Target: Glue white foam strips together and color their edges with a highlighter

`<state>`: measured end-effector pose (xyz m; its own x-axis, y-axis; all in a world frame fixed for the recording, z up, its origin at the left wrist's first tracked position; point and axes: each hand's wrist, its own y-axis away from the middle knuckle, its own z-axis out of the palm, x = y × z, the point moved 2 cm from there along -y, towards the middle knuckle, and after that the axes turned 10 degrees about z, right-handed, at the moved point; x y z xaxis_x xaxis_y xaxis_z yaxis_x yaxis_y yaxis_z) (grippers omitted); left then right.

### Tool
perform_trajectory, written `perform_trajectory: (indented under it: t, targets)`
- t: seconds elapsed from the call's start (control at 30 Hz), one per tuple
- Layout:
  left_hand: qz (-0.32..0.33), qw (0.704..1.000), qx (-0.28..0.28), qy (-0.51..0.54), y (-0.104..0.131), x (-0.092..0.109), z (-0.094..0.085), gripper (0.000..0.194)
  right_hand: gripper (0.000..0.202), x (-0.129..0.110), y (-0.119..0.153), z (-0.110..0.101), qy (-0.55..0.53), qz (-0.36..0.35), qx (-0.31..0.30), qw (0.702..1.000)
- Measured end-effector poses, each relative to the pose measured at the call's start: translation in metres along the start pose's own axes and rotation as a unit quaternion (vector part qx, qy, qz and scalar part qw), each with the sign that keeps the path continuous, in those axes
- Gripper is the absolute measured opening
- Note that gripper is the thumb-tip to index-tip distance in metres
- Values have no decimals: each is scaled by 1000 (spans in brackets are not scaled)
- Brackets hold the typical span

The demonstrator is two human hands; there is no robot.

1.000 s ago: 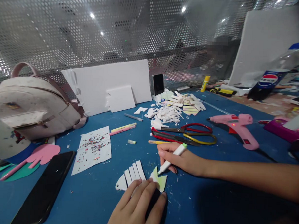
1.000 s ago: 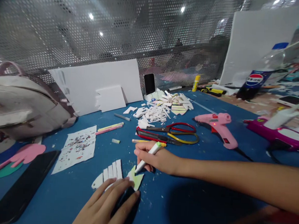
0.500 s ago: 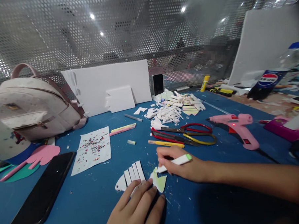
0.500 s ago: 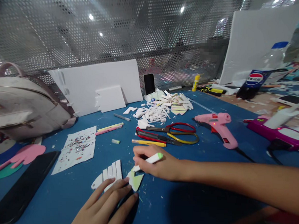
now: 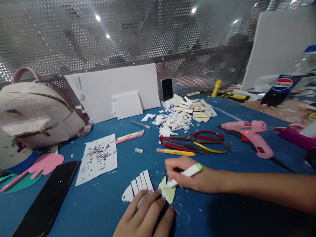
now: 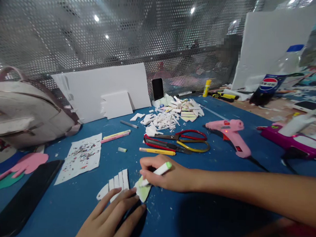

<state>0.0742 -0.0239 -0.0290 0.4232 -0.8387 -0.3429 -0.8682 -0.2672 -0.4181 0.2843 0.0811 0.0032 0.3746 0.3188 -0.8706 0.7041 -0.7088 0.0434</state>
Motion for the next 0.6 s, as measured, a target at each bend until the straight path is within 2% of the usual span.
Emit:
perform_trajectory:
  t: [0.07, 0.2, 0.3, 0.43, 0.5, 0.6]
  targets:
    - [-9, 1000, 16, 1, -1, -1, 0, 39, 36, 1, 0, 0, -6, 11, 11, 1000]
    - [-25, 999, 26, 7, -2, 1, 3, 41, 43, 2, 0, 3, -29, 17, -37, 999]
    - [-40, 997, 58, 9, -3, 1, 2, 39, 38, 4, -1, 2, -33, 26, -1, 999]
    - [-13, 1000, 24, -9, -1, 1, 1, 38, 42, 5, -1, 3, -47, 28, -40, 998]
    - [-5, 1000, 12, -9, -1, 1, 0, 38, 40, 5, -1, 3, -47, 28, -29, 998]
    - [-20, 999, 29, -3, -1, -1, -2, 38, 36, 6, -2, 2, -45, 31, -1, 999]
